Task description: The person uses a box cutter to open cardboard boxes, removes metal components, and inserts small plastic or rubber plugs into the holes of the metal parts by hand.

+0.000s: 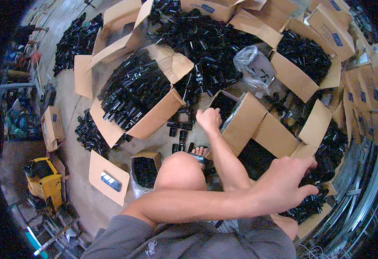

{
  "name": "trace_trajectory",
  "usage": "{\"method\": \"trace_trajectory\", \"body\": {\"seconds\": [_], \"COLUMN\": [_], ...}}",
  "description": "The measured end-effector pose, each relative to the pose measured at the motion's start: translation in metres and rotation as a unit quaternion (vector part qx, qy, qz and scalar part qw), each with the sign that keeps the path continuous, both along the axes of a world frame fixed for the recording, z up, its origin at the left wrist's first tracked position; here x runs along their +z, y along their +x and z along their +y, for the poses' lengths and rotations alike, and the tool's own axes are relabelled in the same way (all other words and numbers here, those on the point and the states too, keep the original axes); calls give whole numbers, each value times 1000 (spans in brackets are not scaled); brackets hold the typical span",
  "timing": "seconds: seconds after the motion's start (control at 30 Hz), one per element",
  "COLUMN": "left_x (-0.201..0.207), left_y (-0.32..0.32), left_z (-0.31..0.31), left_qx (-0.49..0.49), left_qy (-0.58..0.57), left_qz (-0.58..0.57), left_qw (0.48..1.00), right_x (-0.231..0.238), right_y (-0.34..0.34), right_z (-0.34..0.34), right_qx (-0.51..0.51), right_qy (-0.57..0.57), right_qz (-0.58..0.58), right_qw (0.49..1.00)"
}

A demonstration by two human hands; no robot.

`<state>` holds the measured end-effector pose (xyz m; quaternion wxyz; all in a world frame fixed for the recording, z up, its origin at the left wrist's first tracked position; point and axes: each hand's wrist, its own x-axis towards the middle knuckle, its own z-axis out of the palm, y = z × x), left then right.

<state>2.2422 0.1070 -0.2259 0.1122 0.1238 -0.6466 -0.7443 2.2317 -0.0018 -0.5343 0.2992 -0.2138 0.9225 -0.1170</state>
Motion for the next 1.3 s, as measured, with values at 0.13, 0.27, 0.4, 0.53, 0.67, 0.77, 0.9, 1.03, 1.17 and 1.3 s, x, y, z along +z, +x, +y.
{"method": "trace_trajectory", "body": {"seconds": [0.13,0.27,0.4,0.53,0.67,0.77,0.9,1.03,1.17,1.3], "left_x": [3,5,9,4,6,7,-8,-3,28,21], "left_y": [9,15,21,24,25,21,37,20,49,57], "left_z": [-3,-14,-19,-14,-24,-31,-49,-25,-58,-51], "left_qx": [-4,-10,-19,2,29,41,61,29,28,79], "left_qy": [13,26,40,27,-6,6,12,-76,-108,-92], "left_qz": [26,17,20,12,-6,-7,30,32,15,-11], "left_qw": [1000,999,999,1000,1000,999,998,996,994,993], "right_x": [-9,-27,-38,-20,-50,-41,-68,-98,-63,-38], "right_y": [-4,22,82,102,96,85,92,78,78,100], "right_z": [3,-12,-11,5,35,37,20,6,27,31], "right_qx": [108,157,159,161,-6,-10,-8,31,-69,-139], "right_qy": [38,61,-10,-125,-198,-145,-114,-302,-173,-250], "right_qz": [57,66,75,-2,37,-17,9,-13,95,-2], "right_qw": [992,983,984,979,979,989,993,953,978,958]}}
